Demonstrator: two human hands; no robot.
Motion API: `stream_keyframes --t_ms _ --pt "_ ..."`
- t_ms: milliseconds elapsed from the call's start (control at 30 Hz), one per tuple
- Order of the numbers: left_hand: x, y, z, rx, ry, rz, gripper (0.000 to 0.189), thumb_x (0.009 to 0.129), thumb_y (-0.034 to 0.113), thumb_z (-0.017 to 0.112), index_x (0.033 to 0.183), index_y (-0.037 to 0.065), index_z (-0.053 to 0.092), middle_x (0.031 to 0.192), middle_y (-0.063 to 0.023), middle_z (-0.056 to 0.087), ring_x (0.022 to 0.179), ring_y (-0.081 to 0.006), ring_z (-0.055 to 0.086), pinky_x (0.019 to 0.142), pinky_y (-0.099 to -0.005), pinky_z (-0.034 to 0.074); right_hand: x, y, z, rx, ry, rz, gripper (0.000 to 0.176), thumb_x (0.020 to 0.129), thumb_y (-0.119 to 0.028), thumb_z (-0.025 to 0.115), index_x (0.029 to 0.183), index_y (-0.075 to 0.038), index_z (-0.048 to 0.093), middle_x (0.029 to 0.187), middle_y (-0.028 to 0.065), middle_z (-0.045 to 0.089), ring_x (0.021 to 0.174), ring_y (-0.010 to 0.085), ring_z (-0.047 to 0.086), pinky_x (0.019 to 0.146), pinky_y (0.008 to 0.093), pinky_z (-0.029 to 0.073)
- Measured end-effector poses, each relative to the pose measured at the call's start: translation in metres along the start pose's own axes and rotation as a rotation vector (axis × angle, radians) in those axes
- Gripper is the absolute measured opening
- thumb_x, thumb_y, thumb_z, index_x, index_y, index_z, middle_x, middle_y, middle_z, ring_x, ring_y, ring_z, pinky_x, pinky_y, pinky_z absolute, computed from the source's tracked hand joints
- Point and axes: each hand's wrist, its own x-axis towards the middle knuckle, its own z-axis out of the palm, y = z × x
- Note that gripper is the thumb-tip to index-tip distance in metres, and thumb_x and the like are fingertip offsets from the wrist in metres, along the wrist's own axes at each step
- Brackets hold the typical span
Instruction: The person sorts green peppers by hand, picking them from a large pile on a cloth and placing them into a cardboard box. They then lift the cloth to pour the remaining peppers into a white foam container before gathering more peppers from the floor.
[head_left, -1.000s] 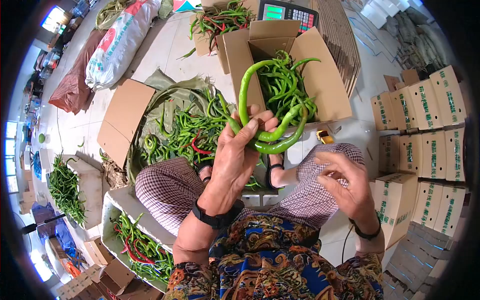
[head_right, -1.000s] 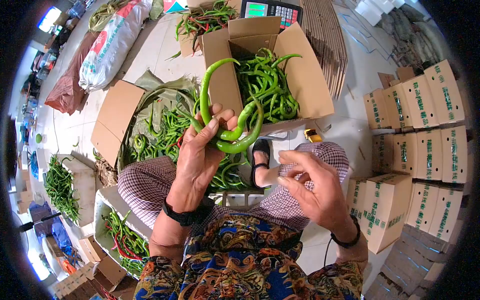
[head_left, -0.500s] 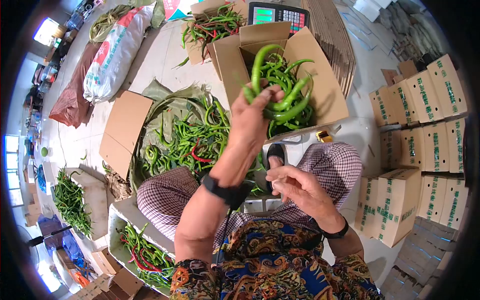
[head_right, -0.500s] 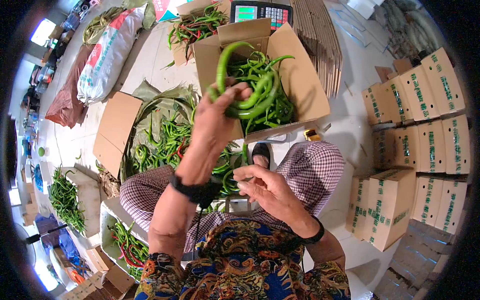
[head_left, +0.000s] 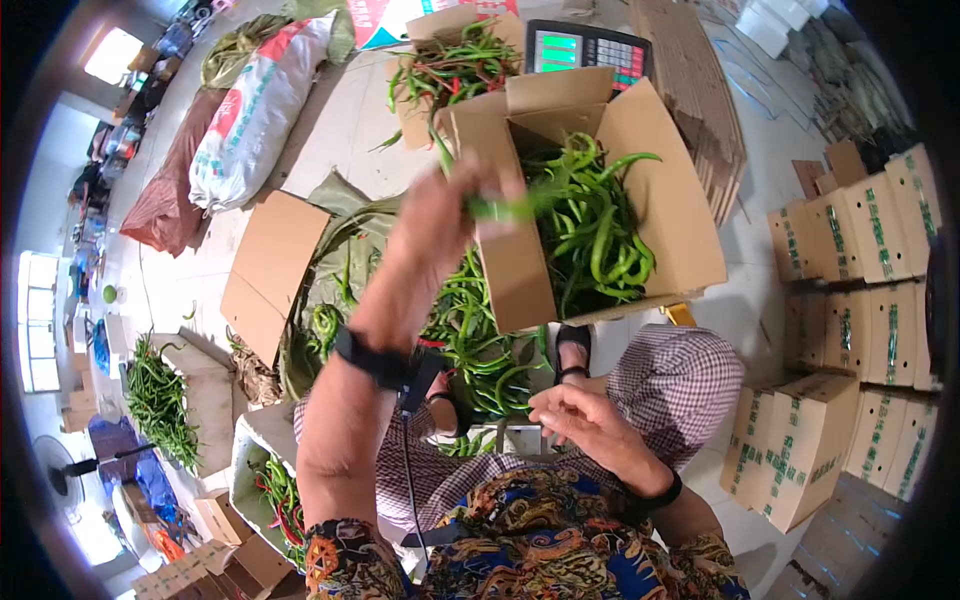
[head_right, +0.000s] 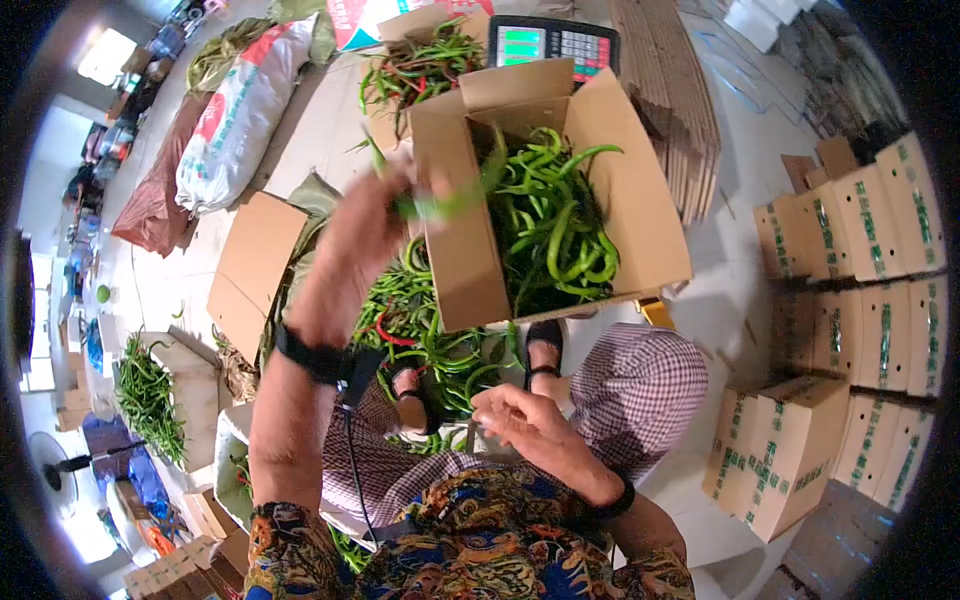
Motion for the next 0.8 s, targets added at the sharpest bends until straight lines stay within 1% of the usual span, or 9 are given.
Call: stream_keyframes --t_ms 67,167,200,467,600,667,700,767,800 --pt "0.041 0.041 -0.004 -0.124 -0.022 0.314 0.055 0.098 0.038 0.054 0.131 -0.003 0.04 0.114 -0.0218 0.057 0.096 -0.0314 0.063 0.085 -0.0432 0.057 0.008 -0.006 0.007 -0.024 -0.049 0.027 0.029 0.098 -0.021 0.058 0.12 -0.002 0.058 0.089 -0.0018 0.059 0.081 0.0052 0.056 0.069 0.0211 0.048" --pt "0.047 0.054 -0.037 0.006 0.033 0.068 0.075 0.096 0.048 0.054 0.143 -0.003 0.025 0.127 -0.0346 0.047 0.106 -0.0392 0.06 0.096 -0.0418 0.052 0.012 -0.024 0.016 0.04 -0.062 0.044 0.032 0.097 -0.023 0.059 0.121 -0.002 0.057 0.089 -0.002 0.059 0.081 0.0055 0.055 0.069 0.0217 0.048" --pt "0.028 0.061 -0.036 0.014 0.061 0.02 0.066 0.098 0.041 0.053 0.142 -0.004 0.03 0.125 -0.0305 0.054 0.107 -0.0352 0.061 0.096 -0.0393 0.052 0.013 -0.024 0.012 -0.094 -0.07 -0.008 0.028 0.097 -0.02 0.058 0.119 -0.001 0.058 0.103 0.0059 0.063 0.083 0.0091 0.061 0.071 0.023 0.051" --pt "-0.14 0.107 -0.165 0.386 0.37 0.136 0.04 0.1 0.026 0.051 0.131 0.0 0.053 0.11 -0.0113 0.066 0.098 -0.0176 0.065 0.085 -0.0271 0.052 0.068 0.002 0.026 0.069 -0.017 0.07 0.03 0.095 -0.026 0.059 0.112 -0.002 0.059 0.095 0.001 0.06 0.085 0.0088 0.057 0.07 0.0241 0.047" --pt "-0.207 0.019 -0.262 0.36 0.697 -0.084 0.043 0.095 0.023 0.06 0.131 0.0 0.051 0.102 -0.0092 0.066 0.089 -0.0175 0.065 0.073 -0.0261 0.055 0.145 0.092 0.023 -0.162 0.17 0.141 0.03 0.086 -0.018 0.067 0.107 0.002 0.062 0.093 0.0063 0.063 0.087 0.0142 0.057 0.076 0.0298 0.048" --pt "-0.244 -0.053 -0.292 0.477 0.629 -0.195 0.043 0.092 0.017 0.063 0.13 0.0 0.051 0.103 -0.0088 0.065 0.09 -0.018 0.064 0.074 -0.0284 0.055 0.173 0.155 0.012 -0.292 0.261 0.278 0.034 0.082 -0.019 0.069 0.106 0.004 0.063 0.102 0.0145 0.067 0.094 0.0237 0.062 0.083 0.0351 0.049" --pt "-0.258 -0.088 -0.29 0.453 0.695 -0.243 0.041 0.09 0.016 0.066 0.127 0.002 0.056 0.092 -0.0048 0.064 0.079 -0.0128 0.059 0.071 -0.0284 0.051 0.175 0.18 0.007 -0.301 0.252 0.324 0.037 0.081 -0.02 0.07 0.107 0.005 0.063 0.105 0.0168 0.067 0.097 0.0262 0.062 0.086 0.0366 0.048" --pt "-0.284 -0.141 -0.27 0.498 0.764 -0.355 0.036 0.091 0.01 0.061 0.125 -0.004 0.057 0.108 -0.012 0.068 0.091 -0.0209 0.064 0.077 -0.031 0.053 0.207 0.319 -0.037 -1.137 0.025 0.143 0.031 0.08 -0.024 0.07 0.088 0.005 0.066 0.082 0.0164 0.067 0.083 0.0258 0.063 0.071 0.0342 0.046" --pt "-0.293 -0.128 -0.212 0.324 0.759 -0.264 0.029 0.095 0.01 0.053 0.121 -0.001 0.061 0.116 -0.0145 0.067 0.101 -0.0264 0.065 0.085 -0.0366 0.053 0.187 0.278 -0.013 -0.929 0.282 0.42 0.038 0.073 -0.029 0.074 0.082 0.008 0.065 0.08 0.0216 0.067 0.088 0.0301 0.064 0.075 0.0376 0.047"
